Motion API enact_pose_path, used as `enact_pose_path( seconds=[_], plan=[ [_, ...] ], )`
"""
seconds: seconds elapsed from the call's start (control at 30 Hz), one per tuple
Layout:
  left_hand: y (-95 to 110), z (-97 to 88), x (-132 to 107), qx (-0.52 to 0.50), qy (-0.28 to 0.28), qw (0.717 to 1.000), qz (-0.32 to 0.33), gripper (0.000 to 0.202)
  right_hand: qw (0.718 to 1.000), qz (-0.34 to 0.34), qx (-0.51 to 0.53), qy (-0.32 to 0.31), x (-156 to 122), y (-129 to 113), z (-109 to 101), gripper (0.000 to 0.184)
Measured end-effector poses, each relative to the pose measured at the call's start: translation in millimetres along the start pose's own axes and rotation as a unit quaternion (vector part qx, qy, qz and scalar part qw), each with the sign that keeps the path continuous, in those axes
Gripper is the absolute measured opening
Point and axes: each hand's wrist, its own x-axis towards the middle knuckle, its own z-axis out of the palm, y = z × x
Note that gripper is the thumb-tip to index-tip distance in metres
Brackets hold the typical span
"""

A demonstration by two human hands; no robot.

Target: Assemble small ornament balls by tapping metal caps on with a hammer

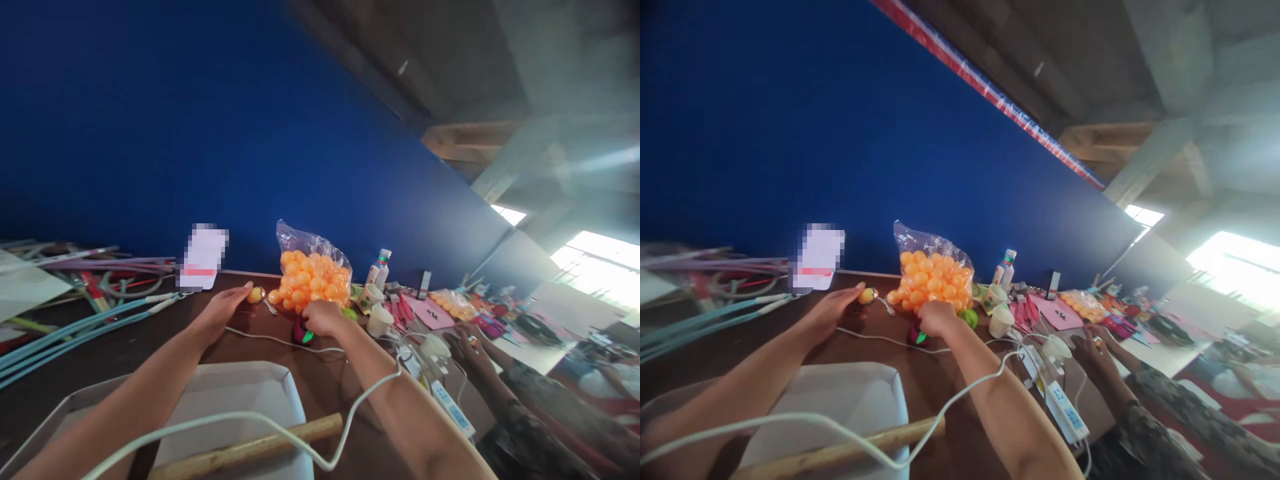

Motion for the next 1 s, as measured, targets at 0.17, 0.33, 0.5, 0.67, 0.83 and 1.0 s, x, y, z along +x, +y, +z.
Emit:
enact_pose_path(
  seconds=[0.17, 0.33, 0.5, 0.67, 0.83, 1.0],
  plan=[
    [0.0, -0.2, 0.5, -0.007, 0.014, 1.000, -0.025, 0.032, 0.999, -0.024, -0.031, -0.018, 7.6, 4.1, 2.0, 0.027],
    [-0.8, -0.8, 1.3, -0.010, 0.025, 0.999, -0.032, 0.031, 0.995, -0.073, -0.049, -0.037, 16.1, 9.8, 3.7, 0.023],
    [-1.8, -2.0, 3.9, 0.002, 0.035, 0.999, -0.020, 0.031, 0.993, -0.092, -0.057, -0.038, 19.5, 12.9, 7.5, 0.021],
    [-2.4, -2.5, 2.8, 0.001, 0.027, 0.999, -0.020, 0.034, 0.993, -0.092, -0.057, -0.043, 18.4, 9.9, 5.3, 0.020],
    [-1.3, -2.3, 1.5, 0.009, 0.023, 1.000, -0.017, 0.033, 0.993, -0.090, -0.058, -0.045, 18.1, 8.4, 4.1, 0.020],
    [0.1, -1.9, 1.2, 0.011, 0.016, 1.000, -0.021, 0.032, 0.993, -0.092, -0.053, -0.043, 18.8, 9.6, 5.8, 0.020]
  ],
)
